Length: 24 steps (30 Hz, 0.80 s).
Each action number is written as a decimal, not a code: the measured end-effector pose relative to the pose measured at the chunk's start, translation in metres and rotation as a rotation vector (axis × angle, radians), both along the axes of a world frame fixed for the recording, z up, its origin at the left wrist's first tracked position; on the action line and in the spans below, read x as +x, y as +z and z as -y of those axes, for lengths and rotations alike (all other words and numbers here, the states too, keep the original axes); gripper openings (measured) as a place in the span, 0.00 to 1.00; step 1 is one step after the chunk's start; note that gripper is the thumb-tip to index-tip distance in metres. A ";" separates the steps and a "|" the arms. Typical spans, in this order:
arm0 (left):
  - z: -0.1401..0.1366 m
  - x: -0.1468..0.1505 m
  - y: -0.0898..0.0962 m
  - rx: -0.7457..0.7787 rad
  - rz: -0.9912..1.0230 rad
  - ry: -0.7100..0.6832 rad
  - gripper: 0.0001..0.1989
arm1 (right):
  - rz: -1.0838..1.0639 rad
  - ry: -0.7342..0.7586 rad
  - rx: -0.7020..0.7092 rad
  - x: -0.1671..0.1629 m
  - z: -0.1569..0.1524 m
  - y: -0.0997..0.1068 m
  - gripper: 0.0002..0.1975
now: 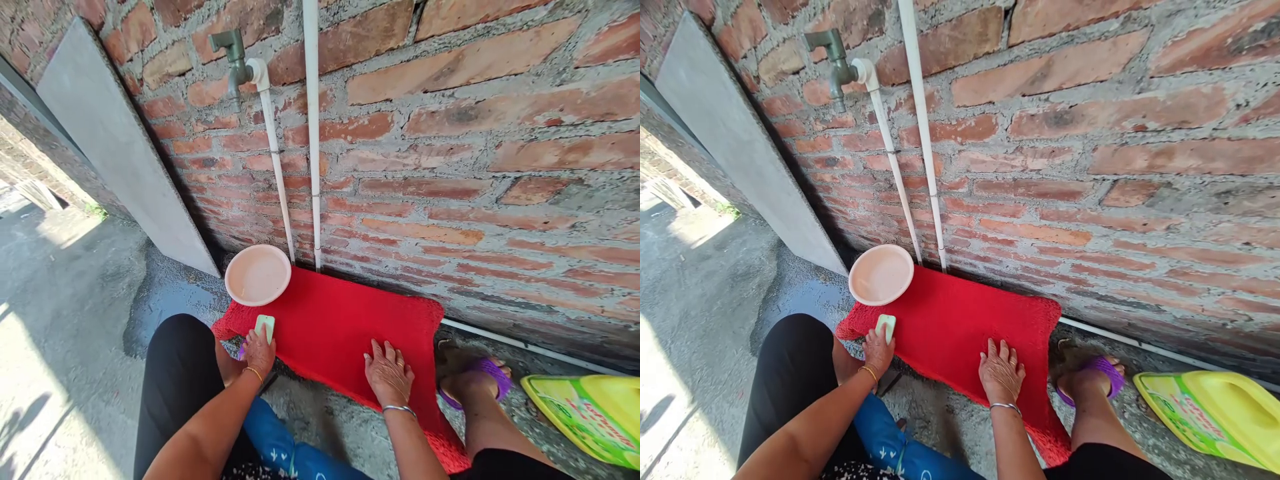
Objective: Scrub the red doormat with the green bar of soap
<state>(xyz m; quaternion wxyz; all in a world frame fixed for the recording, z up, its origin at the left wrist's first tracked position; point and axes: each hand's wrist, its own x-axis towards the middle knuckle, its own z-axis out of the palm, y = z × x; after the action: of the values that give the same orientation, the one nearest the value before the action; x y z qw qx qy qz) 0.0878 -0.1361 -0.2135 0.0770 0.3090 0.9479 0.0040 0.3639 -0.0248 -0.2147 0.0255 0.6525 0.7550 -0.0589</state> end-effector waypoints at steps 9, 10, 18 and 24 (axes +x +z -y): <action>-0.009 -0.037 0.013 0.081 0.011 0.396 0.26 | -0.006 -0.001 -0.007 0.000 0.000 0.000 0.24; -0.012 -0.043 0.016 0.078 0.013 0.427 0.27 | -0.006 -0.002 -0.007 0.000 0.000 0.000 0.24; -0.010 0.034 0.015 -0.039 0.083 -0.120 0.28 | 0.006 0.000 -0.019 0.000 -0.001 0.000 0.24; 0.013 0.112 0.017 -0.119 0.429 -0.848 0.31 | -0.011 0.013 -0.015 0.004 0.001 0.003 0.23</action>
<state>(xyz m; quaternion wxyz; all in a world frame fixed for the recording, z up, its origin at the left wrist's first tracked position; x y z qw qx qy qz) 0.1995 -0.1494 -0.1964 0.2835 0.6556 0.6996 -0.0185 0.3679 -0.0258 -0.2120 0.0265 0.6469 0.7590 -0.0680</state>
